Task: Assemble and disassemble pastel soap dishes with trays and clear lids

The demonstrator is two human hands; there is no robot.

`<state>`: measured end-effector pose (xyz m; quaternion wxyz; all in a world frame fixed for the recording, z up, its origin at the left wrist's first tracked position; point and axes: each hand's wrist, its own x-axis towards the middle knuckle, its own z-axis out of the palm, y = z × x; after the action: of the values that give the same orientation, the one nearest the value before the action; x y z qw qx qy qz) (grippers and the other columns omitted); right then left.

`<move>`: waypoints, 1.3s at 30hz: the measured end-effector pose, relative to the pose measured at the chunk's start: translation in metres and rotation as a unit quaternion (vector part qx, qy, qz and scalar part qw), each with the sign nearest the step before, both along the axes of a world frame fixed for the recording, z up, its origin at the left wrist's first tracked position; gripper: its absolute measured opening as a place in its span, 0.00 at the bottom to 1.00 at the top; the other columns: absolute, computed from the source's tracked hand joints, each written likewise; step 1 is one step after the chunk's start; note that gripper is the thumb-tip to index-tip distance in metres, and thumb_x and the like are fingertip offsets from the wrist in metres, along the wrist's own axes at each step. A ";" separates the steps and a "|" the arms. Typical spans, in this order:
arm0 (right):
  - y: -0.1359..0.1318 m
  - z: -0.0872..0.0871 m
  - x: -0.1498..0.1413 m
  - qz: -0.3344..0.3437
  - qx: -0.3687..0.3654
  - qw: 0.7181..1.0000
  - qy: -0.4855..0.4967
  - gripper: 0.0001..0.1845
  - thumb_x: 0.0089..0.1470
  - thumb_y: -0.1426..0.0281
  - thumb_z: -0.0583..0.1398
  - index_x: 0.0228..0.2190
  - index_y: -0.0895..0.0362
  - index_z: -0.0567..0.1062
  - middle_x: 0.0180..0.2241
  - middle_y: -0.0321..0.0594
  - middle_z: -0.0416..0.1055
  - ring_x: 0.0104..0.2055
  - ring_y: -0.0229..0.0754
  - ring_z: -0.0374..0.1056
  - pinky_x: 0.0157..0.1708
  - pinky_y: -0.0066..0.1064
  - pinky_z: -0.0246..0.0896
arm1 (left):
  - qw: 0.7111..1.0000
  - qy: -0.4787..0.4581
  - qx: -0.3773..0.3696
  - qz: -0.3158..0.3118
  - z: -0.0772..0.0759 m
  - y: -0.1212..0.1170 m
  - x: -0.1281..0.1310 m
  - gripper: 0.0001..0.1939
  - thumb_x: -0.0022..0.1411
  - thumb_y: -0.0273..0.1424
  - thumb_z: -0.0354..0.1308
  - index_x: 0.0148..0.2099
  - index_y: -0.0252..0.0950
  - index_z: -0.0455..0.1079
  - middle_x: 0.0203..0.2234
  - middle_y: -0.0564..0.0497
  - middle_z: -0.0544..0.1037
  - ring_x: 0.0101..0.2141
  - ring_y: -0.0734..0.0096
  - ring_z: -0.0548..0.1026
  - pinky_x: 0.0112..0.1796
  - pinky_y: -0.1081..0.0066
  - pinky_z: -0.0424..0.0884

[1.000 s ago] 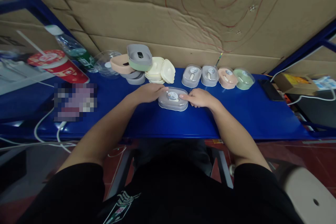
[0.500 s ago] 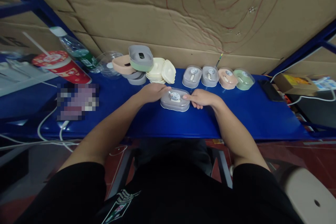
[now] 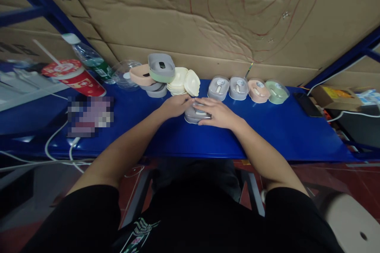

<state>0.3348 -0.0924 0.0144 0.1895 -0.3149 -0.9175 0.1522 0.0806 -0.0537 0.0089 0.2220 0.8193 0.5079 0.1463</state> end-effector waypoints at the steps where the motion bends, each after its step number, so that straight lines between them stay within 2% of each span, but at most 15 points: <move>1: 0.001 0.000 0.001 0.000 -0.008 1.000 -0.006 0.40 0.61 0.51 0.72 0.70 0.47 0.73 0.75 0.45 0.64 0.77 0.60 0.59 0.76 0.60 0.53 | 1.000 0.006 0.005 0.001 0.000 -0.001 0.001 0.26 0.78 0.49 0.45 0.49 0.37 0.78 0.43 0.42 0.86 0.46 0.55 0.82 0.48 0.60 0.74; 5: 0.002 0.003 0.007 -0.010 -0.028 0.999 -0.011 0.39 0.58 0.55 0.75 0.68 0.45 0.75 0.73 0.42 0.67 0.77 0.59 0.61 0.76 0.60 0.55 | 0.999 0.023 0.027 0.008 0.000 -0.003 0.005 0.26 0.79 0.49 0.45 0.45 0.37 0.78 0.40 0.42 0.85 0.44 0.55 0.82 0.46 0.61 0.73; 10: -0.001 0.010 0.005 -0.016 -0.041 0.998 -0.045 0.43 0.56 0.57 0.76 0.69 0.45 0.73 0.74 0.43 0.64 0.77 0.62 0.59 0.75 0.60 0.58 | 0.999 0.029 0.035 0.023 -0.002 -0.003 0.006 0.28 0.77 0.52 0.45 0.41 0.38 0.77 0.36 0.42 0.85 0.41 0.55 0.81 0.41 0.62 0.71; 13: -0.005 0.016 0.006 -0.015 -0.042 0.997 -0.061 0.48 0.56 0.55 0.76 0.72 0.47 0.69 0.75 0.44 0.63 0.78 0.62 0.58 0.76 0.59 0.57 | 0.998 0.026 0.042 0.034 -0.001 -0.001 0.003 0.30 0.78 0.53 0.44 0.39 0.38 0.77 0.36 0.42 0.84 0.41 0.55 0.81 0.41 0.61 0.70; 15: -0.010 0.023 0.012 -0.030 -0.037 0.996 -0.076 0.47 0.56 0.52 0.75 0.72 0.47 0.70 0.75 0.44 0.64 0.77 0.63 0.60 0.74 0.58 0.59 | 0.998 0.007 0.044 0.046 0.000 0.001 0.000 0.30 0.78 0.53 0.43 0.42 0.39 0.78 0.35 0.44 0.84 0.41 0.56 0.80 0.41 0.62 0.70; 18: -0.020 0.036 0.026 -0.112 -0.004 0.985 -0.135 0.36 0.60 0.49 0.72 0.64 0.47 0.78 0.68 0.46 0.74 0.69 0.67 0.70 0.69 0.62 0.64 | 0.996 -0.021 0.056 0.067 0.002 0.002 -0.004 0.25 0.78 0.51 0.47 0.49 0.40 0.79 0.34 0.47 0.84 0.40 0.58 0.80 0.40 0.64 0.69; 20: -0.026 0.045 0.035 -0.195 0.030 0.962 -0.190 0.28 0.60 0.48 0.71 0.55 0.51 0.84 0.57 0.53 0.82 0.61 0.71 0.76 0.65 0.68 0.64 | 0.994 -0.017 0.077 0.075 0.003 0.002 -0.005 0.22 0.76 0.50 0.50 0.46 0.41 0.79 0.35 0.48 0.85 0.40 0.59 0.80 0.39 0.64 0.69; 22: -0.031 0.052 0.038 -0.267 0.077 0.941 -0.193 0.25 0.60 0.49 0.71 0.49 0.53 0.85 0.50 0.56 0.84 0.58 0.74 0.77 0.64 0.71 0.62 | 0.993 -0.009 0.087 0.078 0.003 0.002 -0.005 0.21 0.75 0.49 0.52 0.41 0.41 0.78 0.35 0.48 0.85 0.39 0.60 0.79 0.39 0.64 0.68; 24: -0.036 0.056 0.031 -0.286 0.108 0.944 -0.124 0.25 0.60 0.49 0.71 0.50 0.53 0.85 0.52 0.56 0.84 0.61 0.74 0.74 0.64 0.69 0.61 | 0.993 -0.010 0.088 0.081 0.003 0.002 -0.004 0.20 0.75 0.49 0.54 0.41 0.41 0.78 0.35 0.48 0.85 0.38 0.60 0.79 0.39 0.64 0.68; 26: -0.040 0.053 0.018 -0.248 0.081 0.965 -0.021 0.27 0.62 0.48 0.69 0.54 0.52 0.83 0.56 0.52 0.83 0.62 0.68 0.75 0.63 0.61 0.66 | 0.992 -0.016 0.090 0.085 0.002 0.001 -0.004 0.18 0.75 0.48 0.55 0.48 0.42 0.79 0.35 0.49 0.85 0.39 0.59 0.80 0.39 0.64 0.69; 28: -0.041 0.044 0.001 -0.194 -0.011 0.979 0.062 0.26 0.64 0.47 0.67 0.54 0.51 0.84 0.51 0.47 0.85 0.52 0.59 0.80 0.54 0.50 0.73 | 0.991 -0.019 0.096 0.091 0.002 0.002 -0.005 0.19 0.75 0.47 0.56 0.57 0.41 0.77 0.37 0.49 0.86 0.42 0.58 0.81 0.41 0.64 0.70; 30: -0.036 0.029 -0.013 -0.176 -0.087 0.973 0.120 0.25 0.62 0.46 0.67 0.48 0.52 0.85 0.43 0.44 0.86 0.41 0.51 0.81 0.46 0.44 0.75 | 0.991 -0.018 0.104 0.086 0.002 0.002 -0.006 0.23 0.75 0.45 0.56 0.65 0.41 0.72 0.41 0.49 0.86 0.45 0.57 0.82 0.43 0.64 0.71; 32: -0.025 0.011 -0.022 -0.190 -0.155 0.951 0.186 0.27 0.59 0.42 0.67 0.43 0.53 0.85 0.36 0.43 0.85 0.35 0.46 0.78 0.40 0.40 0.74 | 0.991 -0.008 0.110 0.071 0.001 0.004 -0.007 0.29 0.75 0.43 0.57 0.73 0.42 0.65 0.44 0.49 0.86 0.47 0.57 0.82 0.45 0.64 0.72; 35: -0.001 -0.012 -0.023 -0.259 -0.246 0.879 0.315 0.35 0.53 0.34 0.65 0.37 0.53 0.80 0.29 0.41 0.81 0.26 0.41 0.72 0.29 0.35 0.70 | 0.993 0.033 0.101 0.046 -0.003 0.008 -0.006 0.35 0.75 0.42 0.58 0.78 0.41 0.58 0.47 0.46 0.86 0.48 0.53 0.82 0.47 0.61 0.72; 39: 0.026 -0.021 -0.007 -0.344 -0.243 0.816 0.396 0.31 0.55 0.36 0.65 0.32 0.52 0.73 0.23 0.35 0.74 0.21 0.36 0.67 0.24 0.30 0.63 | 0.990 0.082 0.110 0.036 -0.008 0.016 -0.004 0.30 0.76 0.42 0.57 0.74 0.41 0.66 0.54 0.40 0.84 0.53 0.46 0.81 0.50 0.55 0.72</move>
<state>0.3274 -0.0669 -0.0070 0.4941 -0.5584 -0.5280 0.4066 0.0763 -0.0377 0.0008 0.0828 0.8292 0.5344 0.1414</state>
